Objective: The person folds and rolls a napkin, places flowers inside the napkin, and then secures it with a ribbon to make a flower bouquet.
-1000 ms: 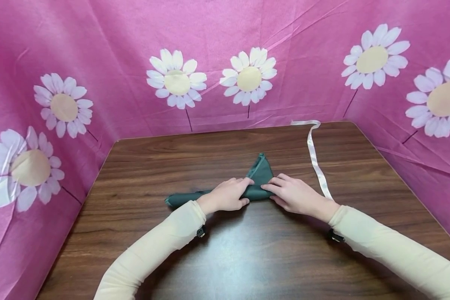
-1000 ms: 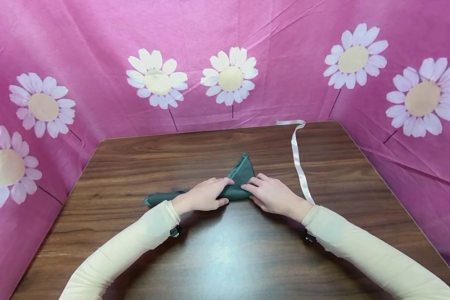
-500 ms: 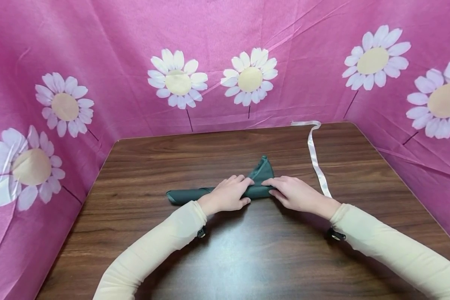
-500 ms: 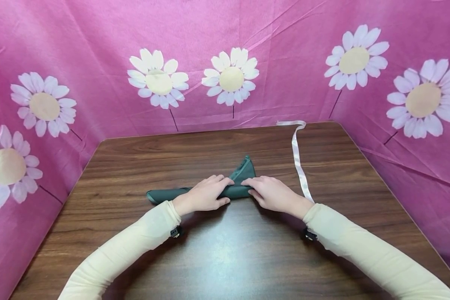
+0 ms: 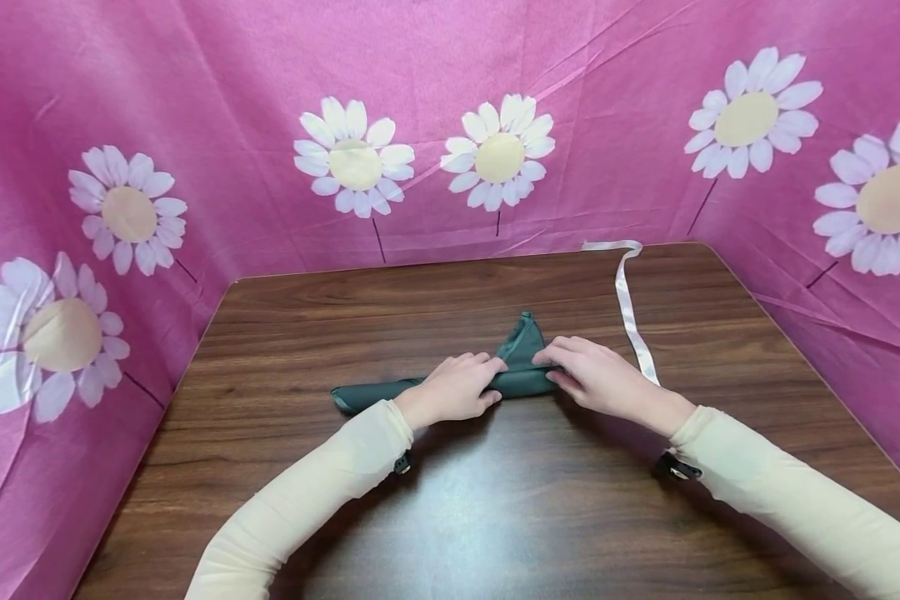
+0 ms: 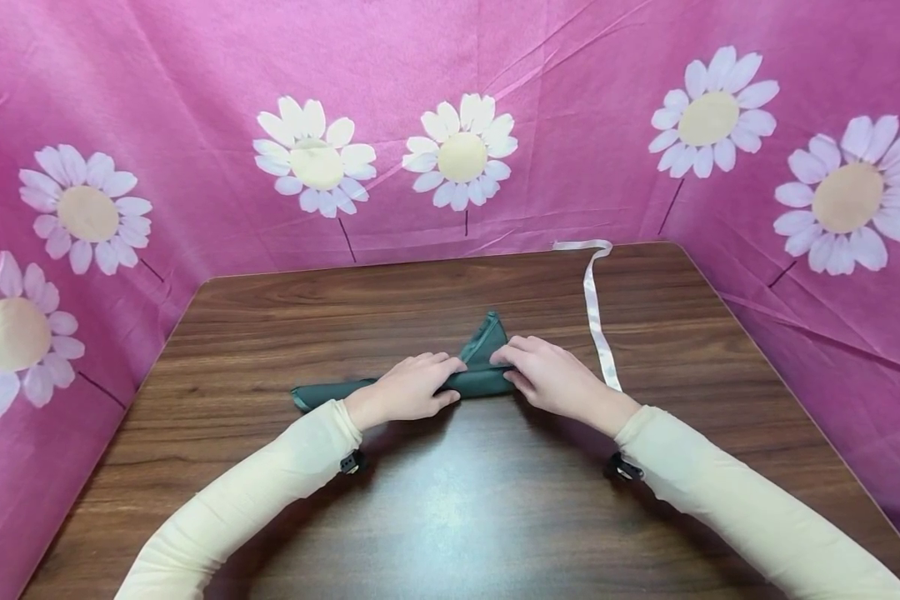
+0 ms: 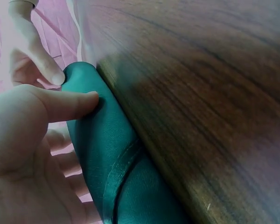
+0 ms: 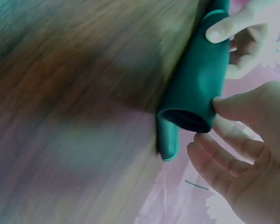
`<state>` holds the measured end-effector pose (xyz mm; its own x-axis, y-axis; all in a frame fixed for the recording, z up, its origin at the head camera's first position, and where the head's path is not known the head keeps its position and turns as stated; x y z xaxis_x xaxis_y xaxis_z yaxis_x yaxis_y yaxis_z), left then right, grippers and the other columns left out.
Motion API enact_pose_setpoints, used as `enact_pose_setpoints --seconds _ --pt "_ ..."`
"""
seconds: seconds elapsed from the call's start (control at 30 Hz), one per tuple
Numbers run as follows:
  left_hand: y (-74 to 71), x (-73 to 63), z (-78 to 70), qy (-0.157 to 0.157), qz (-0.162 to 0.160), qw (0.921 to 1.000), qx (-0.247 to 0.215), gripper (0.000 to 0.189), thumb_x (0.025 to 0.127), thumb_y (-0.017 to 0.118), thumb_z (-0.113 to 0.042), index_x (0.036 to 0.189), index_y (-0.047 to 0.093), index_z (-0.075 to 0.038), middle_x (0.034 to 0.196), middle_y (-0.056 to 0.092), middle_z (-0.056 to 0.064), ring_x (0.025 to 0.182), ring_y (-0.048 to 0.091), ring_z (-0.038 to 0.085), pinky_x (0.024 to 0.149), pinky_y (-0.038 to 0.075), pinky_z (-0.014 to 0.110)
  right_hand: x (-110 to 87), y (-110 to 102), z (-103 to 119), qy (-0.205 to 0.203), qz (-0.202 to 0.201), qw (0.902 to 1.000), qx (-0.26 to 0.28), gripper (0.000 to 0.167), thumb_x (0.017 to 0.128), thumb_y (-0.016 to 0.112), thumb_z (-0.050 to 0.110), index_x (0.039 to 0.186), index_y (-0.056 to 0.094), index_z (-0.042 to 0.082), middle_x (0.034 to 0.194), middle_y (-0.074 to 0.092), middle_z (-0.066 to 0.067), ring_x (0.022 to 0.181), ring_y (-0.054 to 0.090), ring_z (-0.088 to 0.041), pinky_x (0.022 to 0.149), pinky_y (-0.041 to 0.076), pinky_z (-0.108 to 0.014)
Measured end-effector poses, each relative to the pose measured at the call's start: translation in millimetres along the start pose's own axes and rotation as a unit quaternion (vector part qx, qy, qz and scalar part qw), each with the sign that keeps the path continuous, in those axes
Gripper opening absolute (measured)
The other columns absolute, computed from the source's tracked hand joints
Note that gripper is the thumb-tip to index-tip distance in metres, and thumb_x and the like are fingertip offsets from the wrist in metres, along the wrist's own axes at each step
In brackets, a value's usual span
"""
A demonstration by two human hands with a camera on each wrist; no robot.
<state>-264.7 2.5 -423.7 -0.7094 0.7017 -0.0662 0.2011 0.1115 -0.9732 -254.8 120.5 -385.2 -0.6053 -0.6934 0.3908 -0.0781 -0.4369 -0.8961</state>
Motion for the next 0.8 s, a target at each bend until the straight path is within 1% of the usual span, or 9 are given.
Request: enact_pose_setpoints --seconds 0.1,0.2,0.3,0.43,0.57,0.63,0.67,0.73,0.8 --pt "0.2 0.7 0.1 0.002 0.002 1.0000 0.001 0.038 0.101 0.064 -0.026 0.136 0.060 -0.011 0.124 0.065 0.007 0.112 0.063 0.025 0.091 0.053 0.041 0.0 -1.4 6.9 -0.020 0.000 0.9997 -0.016 0.025 0.086 0.077 0.002 0.110 0.071 0.009 0.098 0.066 0.001 0.088 0.063 -0.017 0.075 0.055 -0.040" --pt "1.6 1.7 1.0 0.002 0.007 1.0000 -0.002 0.037 0.103 0.062 -0.025 0.136 0.060 -0.010 0.125 0.065 0.007 0.112 0.063 0.025 0.092 0.052 0.039 -0.5 1.8 10.8 -0.029 0.012 0.9991 -0.027 0.026 0.086 0.079 0.006 0.111 0.072 0.009 0.099 0.067 0.000 0.090 0.063 -0.018 0.075 0.056 -0.040" --pt "4.0 2.8 2.0 0.006 0.014 0.9998 -0.009 0.037 0.103 0.061 -0.025 0.137 0.059 -0.009 0.126 0.064 0.007 0.113 0.062 0.025 0.096 0.050 0.039 -1.5 7.1 10.0 -0.018 0.029 0.9990 -0.028 0.028 0.088 0.079 0.011 0.115 0.071 0.008 0.101 0.067 -0.002 0.088 0.064 -0.019 0.074 0.056 -0.041" --pt "6.7 3.0 2.3 0.017 0.024 0.9991 -0.030 0.038 0.103 0.061 -0.023 0.137 0.058 -0.007 0.126 0.064 0.007 0.116 0.061 0.024 0.100 0.047 0.037 -3.0 14.4 6.5 0.001 0.050 0.9986 -0.015 0.030 0.093 0.075 0.014 0.121 0.069 0.008 0.102 0.068 -0.002 0.086 0.066 -0.019 0.074 0.056 -0.043" --pt "8.7 2.7 2.2 0.024 0.035 0.9976 -0.055 0.034 0.104 0.060 -0.025 0.134 0.060 -0.008 0.122 0.065 0.005 0.112 0.060 0.021 0.099 0.047 0.035 -3.5 23.4 5.6 0.007 0.068 0.9976 0.007 0.030 0.097 0.069 0.010 0.127 0.066 0.008 0.110 0.071 -0.004 0.096 0.069 -0.022 0.081 0.057 -0.044" --pt "9.0 2.7 2.0 0.023 0.039 0.9971 -0.060 0.034 0.104 0.058 -0.028 0.133 0.060 -0.009 0.122 0.065 0.004 0.111 0.060 0.020 0.098 0.047 0.034 -2.9 26.3 6.1 0.009 0.073 0.9969 0.028 0.031 0.097 0.066 0.005 0.129 0.064 0.006 0.114 0.071 -0.006 0.101 0.069 -0.024 0.083 0.056 -0.044" --pt "9.0 2.7 1.9 0.022 0.041 0.9970 -0.061 0.034 0.105 0.058 -0.030 0.132 0.061 -0.010 0.121 0.065 0.004 0.111 0.060 0.019 0.098 0.047 0.034 -2.3 27.5 5.9 0.014 0.075 0.9963 0.040 0.032 0.098 0.064 0.004 0.130 0.063 0.005 0.114 0.071 -0.007 0.099 0.070 -0.022 0.082 0.056 -0.044" --pt "9.1 2.4 1.2 0.018 0.046 0.9971 -0.058 0.038 0.104 0.057 -0.035 0.134 0.060 -0.010 0.124 0.065 0.004 0.113 0.060 0.019 0.099 0.046 0.035 -0.9 29.9 4.5 0.031 0.084 0.9932 0.074 0.032 0.099 0.063 0.002 0.131 0.060 0.003 0.102 0.072 -0.006 0.086 0.068 -0.018 0.076 0.056 -0.040" --pt "9.4 2.1 0.6 0.012 0.050 0.9976 -0.047 0.044 0.103 0.059 -0.039 0.137 0.059 -0.011 0.130 0.063 0.006 0.118 0.060 0.021 0.101 0.046 0.036 0.0 32.5 1.8 0.053 0.097 0.9876 0.112 0.032 0.099 0.061 0.001 0.131 0.057 0.003 0.091 0.069 -0.002 0.074 0.062 -0.012 0.069 0.053 -0.036"
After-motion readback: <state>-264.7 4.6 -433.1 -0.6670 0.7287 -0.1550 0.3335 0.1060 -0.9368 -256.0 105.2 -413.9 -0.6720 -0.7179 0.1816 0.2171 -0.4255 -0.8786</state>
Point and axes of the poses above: each hand's wrist, its own x-axis towards the middle knuckle, its own y-axis out of the palm, z = x × y, the point moved 10 cm from there along x, towards the middle knuckle
